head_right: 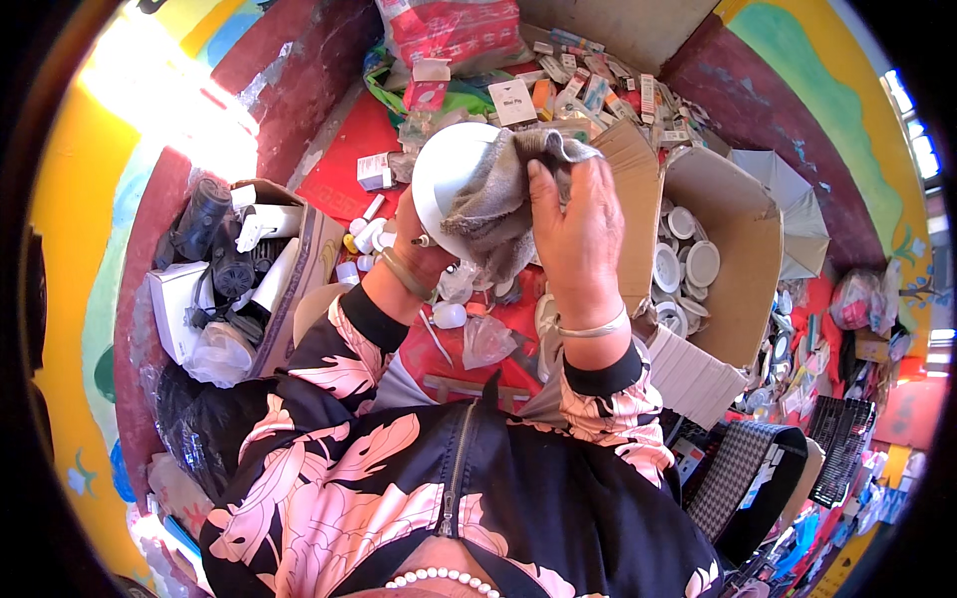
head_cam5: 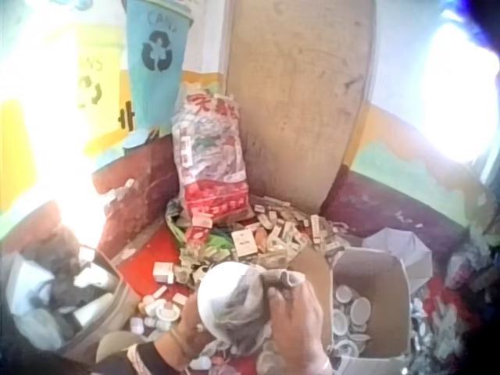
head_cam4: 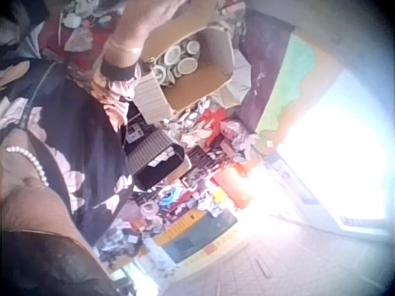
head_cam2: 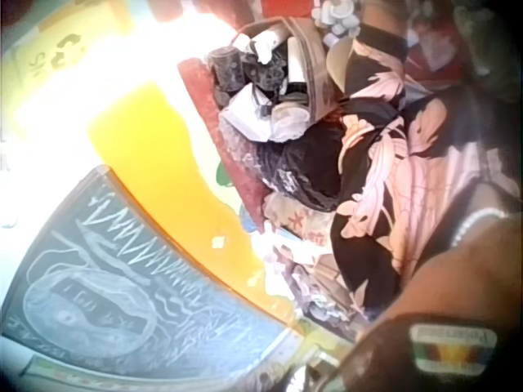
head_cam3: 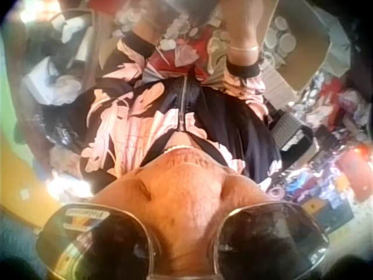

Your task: The person wipes a circular light fixture with a cloth, cleaning the outer white rim and the dark central housing.

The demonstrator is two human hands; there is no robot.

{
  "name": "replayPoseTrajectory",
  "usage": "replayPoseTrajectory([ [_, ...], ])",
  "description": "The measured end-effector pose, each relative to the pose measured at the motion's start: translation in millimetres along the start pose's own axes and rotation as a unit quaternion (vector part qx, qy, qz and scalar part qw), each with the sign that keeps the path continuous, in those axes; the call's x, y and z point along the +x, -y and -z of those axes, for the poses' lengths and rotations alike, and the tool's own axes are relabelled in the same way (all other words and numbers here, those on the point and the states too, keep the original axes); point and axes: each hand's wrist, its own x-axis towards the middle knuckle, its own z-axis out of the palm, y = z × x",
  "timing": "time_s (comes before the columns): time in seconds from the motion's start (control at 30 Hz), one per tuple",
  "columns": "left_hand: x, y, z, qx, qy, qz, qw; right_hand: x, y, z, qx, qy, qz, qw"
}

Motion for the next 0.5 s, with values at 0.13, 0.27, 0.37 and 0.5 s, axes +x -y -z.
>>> replayPoseTrajectory([
  [0.13, 3.9, 1.5, -8.8, 0.004, -0.008, -0.042, 0.999, -12.4, -8.2, -28.8, 0.08, 0.125, 0.056, 0.987],
  [0.27, 5.7, -3.3, 12.9, 0.064, 0.075, -0.088, 0.991, -21.7, 3.8, -38.2, 0.033, 0.153, 0.15, 0.976],
  [0.37, -3.0, -0.9, 12.6, 0.033, 0.084, -0.053, 0.994, -24.6, 11.1, -40.0, 0.075, 0.146, 0.209, 0.964],
  [0.5, -6.8, 8.5, 25.5, 0.206, 0.066, -0.096, 0.972, -13.3, 12.9, -32.3, 0.07, 0.117, 0.217, 0.966],
])
